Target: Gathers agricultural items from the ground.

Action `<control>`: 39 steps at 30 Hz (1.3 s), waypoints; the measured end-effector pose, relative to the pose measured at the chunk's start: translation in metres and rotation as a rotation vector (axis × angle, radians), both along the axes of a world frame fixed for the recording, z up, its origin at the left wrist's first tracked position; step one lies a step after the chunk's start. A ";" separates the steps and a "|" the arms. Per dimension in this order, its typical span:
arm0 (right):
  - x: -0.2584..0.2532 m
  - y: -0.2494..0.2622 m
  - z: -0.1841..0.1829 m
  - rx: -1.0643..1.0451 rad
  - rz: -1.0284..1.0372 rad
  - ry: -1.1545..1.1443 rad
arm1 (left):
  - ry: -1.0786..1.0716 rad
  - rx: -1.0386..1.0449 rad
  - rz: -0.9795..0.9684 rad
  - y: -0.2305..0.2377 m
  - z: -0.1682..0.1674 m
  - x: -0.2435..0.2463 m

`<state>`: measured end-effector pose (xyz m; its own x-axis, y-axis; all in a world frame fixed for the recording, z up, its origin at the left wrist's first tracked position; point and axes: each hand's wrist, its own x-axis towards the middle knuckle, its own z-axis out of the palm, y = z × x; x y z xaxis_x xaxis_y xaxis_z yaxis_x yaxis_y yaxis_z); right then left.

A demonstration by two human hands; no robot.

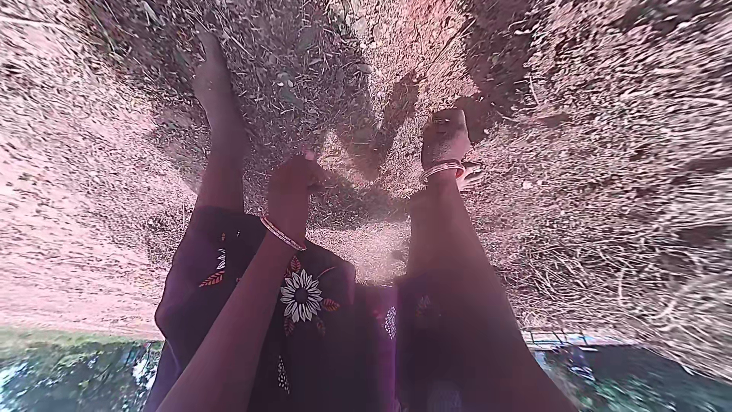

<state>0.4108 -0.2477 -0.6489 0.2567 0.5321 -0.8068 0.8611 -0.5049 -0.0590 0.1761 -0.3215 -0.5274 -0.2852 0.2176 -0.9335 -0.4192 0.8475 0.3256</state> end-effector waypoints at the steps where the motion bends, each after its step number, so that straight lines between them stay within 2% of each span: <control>1: 0.001 -0.001 0.009 0.070 -0.015 0.083 | 0.008 0.009 -0.009 -0.001 0.001 0.000; 3: -0.007 -0.010 0.032 0.151 -0.071 0.406 | 0.002 0.036 -0.053 -0.002 0.003 -0.001; 4: -0.016 -0.013 0.049 0.088 -0.116 0.608 | 0.005 0.043 -0.058 -0.002 0.002 -0.001; 6: -0.035 -0.012 0.079 -0.187 -0.221 0.984 | -0.029 0.048 -0.036 -0.003 -0.002 0.000; 7: -0.041 -0.012 0.084 -0.281 -0.262 1.061 | -0.064 0.037 -0.031 -0.003 -0.003 0.000; 9: -0.039 -0.012 0.068 -0.238 -0.272 0.939 | -0.152 -0.045 -0.012 0.000 -0.001 0.002; 12: -0.007 -0.003 -0.011 -0.066 -0.146 0.431 | -0.267 -0.095 -0.027 0.001 0.004 0.006; 14: 0.017 0.001 -0.066 -0.112 -0.066 0.205 | -0.292 -0.068 -0.040 -0.002 0.005 0.005; 16: 0.018 -0.015 -0.097 -0.160 -0.035 0.132 | -0.233 -0.023 -0.050 -0.002 0.006 0.001; 18: -0.010 -0.032 -0.090 -0.250 0.021 0.145 | -0.084 0.019 0.027 0.001 0.005 -0.001; 20: -0.026 -0.043 -0.059 -0.315 0.125 0.297 | 0.039 0.031 0.153 0.006 0.004 -0.005; 23: -0.016 -0.048 0.006 -0.528 0.200 0.654 | 0.097 0.042 0.227 0.012 0.004 -0.005; 25: -0.001 -0.048 0.029 -0.704 0.323 0.749 | 0.076 0.069 0.210 0.016 0.004 -0.006; 26: 0.009 -0.046 0.029 -0.715 0.445 0.711 | 0.071 0.088 0.196 0.018 0.004 -0.006; 28: 0.033 -0.036 0.015 -0.559 0.607 0.477 | 0.069 0.113 0.167 0.018 0.005 -0.007; 30: 0.053 -0.022 -0.017 -0.358 0.703 0.181 | 0.066 0.113 0.142 0.014 0.005 -0.006; 32: 0.064 -0.010 -0.051 -0.274 0.748 0.042 | 0.056 0.089 0.112 0.010 0.004 -0.001; 35: 0.053 -0.032 -0.079 -0.337 0.682 -0.030 | 0.034 0.060 0.092 0.007 0.002 0.003; 37: 0.031 -0.062 -0.077 -0.435 0.530 0.021 | 0.039 0.059 0.106 0.004 0.001 0.000; 39: 0.022 -0.081 -0.058 -0.540 0.433 0.143 | 0.046 0.050 0.120 0.001 0.000 0.002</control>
